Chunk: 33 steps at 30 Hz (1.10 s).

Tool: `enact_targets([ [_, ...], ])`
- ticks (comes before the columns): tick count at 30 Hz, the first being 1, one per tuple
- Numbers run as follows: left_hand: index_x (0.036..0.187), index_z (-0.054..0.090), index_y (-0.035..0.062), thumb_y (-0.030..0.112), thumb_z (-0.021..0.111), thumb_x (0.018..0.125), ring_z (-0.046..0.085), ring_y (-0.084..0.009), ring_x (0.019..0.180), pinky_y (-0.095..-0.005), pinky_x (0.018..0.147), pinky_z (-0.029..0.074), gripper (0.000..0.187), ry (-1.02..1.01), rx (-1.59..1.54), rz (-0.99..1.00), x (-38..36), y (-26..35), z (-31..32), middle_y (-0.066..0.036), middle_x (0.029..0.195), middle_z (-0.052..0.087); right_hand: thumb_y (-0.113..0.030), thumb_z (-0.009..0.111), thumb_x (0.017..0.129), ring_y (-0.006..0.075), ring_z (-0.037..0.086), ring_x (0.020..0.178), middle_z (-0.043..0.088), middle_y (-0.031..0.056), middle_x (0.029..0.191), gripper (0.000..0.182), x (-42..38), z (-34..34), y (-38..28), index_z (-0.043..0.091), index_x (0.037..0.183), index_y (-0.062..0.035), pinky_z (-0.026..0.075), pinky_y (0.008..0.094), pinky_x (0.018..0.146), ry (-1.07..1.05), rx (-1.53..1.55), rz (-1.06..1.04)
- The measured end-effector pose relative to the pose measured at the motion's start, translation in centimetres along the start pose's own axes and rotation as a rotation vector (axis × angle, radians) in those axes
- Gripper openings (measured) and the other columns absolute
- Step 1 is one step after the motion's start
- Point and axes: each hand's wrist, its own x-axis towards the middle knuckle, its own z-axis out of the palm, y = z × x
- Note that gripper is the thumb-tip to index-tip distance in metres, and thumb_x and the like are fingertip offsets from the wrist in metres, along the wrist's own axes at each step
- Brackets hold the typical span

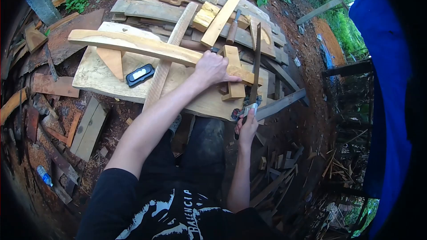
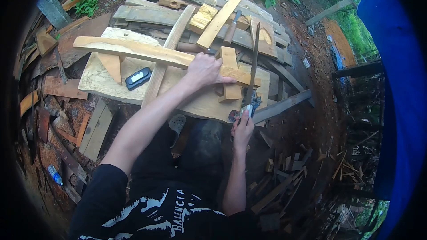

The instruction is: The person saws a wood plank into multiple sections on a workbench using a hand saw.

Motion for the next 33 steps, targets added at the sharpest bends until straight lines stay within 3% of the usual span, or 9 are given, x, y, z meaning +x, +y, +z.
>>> enact_targets([
  [3, 0.064, 0.072, 0.0045, 0.095, 0.055, 0.069, 0.072, -0.0268, 0.061, -0.0369, 0.065, 0.052, 0.092, 0.014, -0.009, 0.017, 0.2, -0.3, -0.1, -0.013, 0.059, 0.068, -0.052, 0.044, 0.109, 0.0065, 0.037, 0.042, 0.041, -0.0029, 0.054, 0.056, -0.2, -0.1, -0.3, 0.054, 0.085, -0.0034, 0.030, 0.0251, 0.040, -0.030, -0.009, -0.014],
  [4, 0.074, 0.073, 0.0014, 0.095, 0.052, 0.072, 0.070, -0.0268, 0.058, -0.0367, 0.061, 0.051, 0.096, -0.012, 0.000, 0.047, 0.5, -0.5, -0.3, -0.012, 0.054, 0.064, -0.052, 0.044, 0.109, 0.0067, 0.037, 0.041, 0.040, -0.0028, 0.054, 0.055, -0.4, 0.0, -0.6, 0.054, 0.085, -0.0033, 0.030, 0.0252, 0.040, -0.029, -0.011, -0.004],
  [11, 0.075, 0.074, 0.0015, 0.096, 0.052, 0.071, 0.070, -0.0270, 0.059, -0.0379, 0.062, 0.051, 0.097, -0.016, 0.005, 0.018, 0.5, -0.4, -0.5, -0.013, 0.057, 0.065, -0.057, 0.042, 0.108, 0.0074, 0.035, 0.040, 0.038, -0.0031, 0.053, 0.058, -0.1, -1.2, -2.1, 0.053, 0.087, -0.0044, 0.029, 0.0243, 0.040, -0.069, -0.057, 0.039],
  [13, 0.077, 0.075, 0.0012, 0.097, 0.050, 0.071, 0.070, -0.0273, 0.059, -0.0382, 0.062, 0.051, 0.099, -0.099, 0.026, 0.006, 0.6, -0.3, -0.7, -0.014, 0.059, 0.066, -0.057, 0.042, 0.108, 0.0072, 0.035, 0.040, 0.038, -0.0032, 0.053, 0.058, -0.2, -1.6, -2.3, 0.054, 0.087, -0.0043, 0.030, 0.0243, 0.040, -0.074, -0.064, 0.042],
  [16, 0.069, 0.075, 0.0026, 0.097, 0.051, 0.069, 0.074, -0.0269, 0.068, -0.0354, 0.068, 0.052, 0.098, -0.112, 0.034, -0.019, 0.5, 0.0, -1.2, -0.014, 0.065, 0.071, -0.052, 0.045, 0.109, 0.0067, 0.038, 0.043, 0.041, -0.0030, 0.056, 0.054, -0.3, -1.6, -2.2, 0.053, 0.088, -0.0036, 0.030, 0.0249, 0.041, -0.090, -0.020, 0.032],
  [25, 0.070, 0.075, 0.0026, 0.096, 0.052, 0.070, 0.073, -0.0254, 0.067, -0.0356, 0.068, 0.052, 0.096, -0.100, 0.040, -0.019, 0.3, 0.2, -1.4, -0.013, 0.065, 0.071, -0.049, 0.043, 0.110, 0.0058, 0.038, 0.045, 0.043, -0.0031, 0.059, 0.050, 0.0, -1.2, 1.0, 0.054, 0.092, -0.0030, 0.030, 0.0240, 0.042, -0.073, 0.019, -0.060],
  [26, 0.080, 0.075, 0.0019, 0.097, 0.051, 0.071, 0.071, -0.0276, 0.064, -0.0386, 0.068, 0.051, 0.098, -0.148, 0.020, -0.020, 0.4, 0.0, -1.3, -0.014, 0.063, 0.068, -0.048, 0.043, 0.111, 0.0059, 0.038, 0.045, 0.043, -0.0030, 0.059, 0.050, 0.1, -1.3, 1.4, 0.054, 0.092, -0.0029, 0.030, 0.0240, 0.042, -0.089, 0.055, -0.071],
  [29, 0.070, 0.075, 0.0034, 0.096, 0.052, 0.070, 0.072, -0.0249, 0.065, -0.0359, 0.067, 0.051, 0.096, -0.065, 0.043, -0.017, 0.2, 0.1, -0.9, -0.013, 0.064, 0.071, -0.047, 0.043, 0.111, 0.0061, 0.039, 0.045, 0.042, -0.0032, 0.058, 0.049, 0.6, -1.0, 2.4, 0.055, 0.093, -0.0033, 0.030, 0.0238, 0.042, -0.107, 0.104, -0.085],
  [33, 0.071, 0.075, 0.0038, 0.097, 0.051, 0.071, 0.072, -0.0251, 0.064, -0.0359, 0.067, 0.051, 0.096, -0.050, 0.022, -0.001, 0.3, 0.1, -0.5, -0.012, 0.065, 0.071, -0.045, 0.042, 0.112, 0.0057, 0.038, 0.044, 0.042, -0.0032, 0.058, 0.046, -0.3, 0.1, 2.6, 0.053, 0.091, -0.0048, 0.030, 0.0238, 0.041, -0.025, 0.051, -0.130],
])
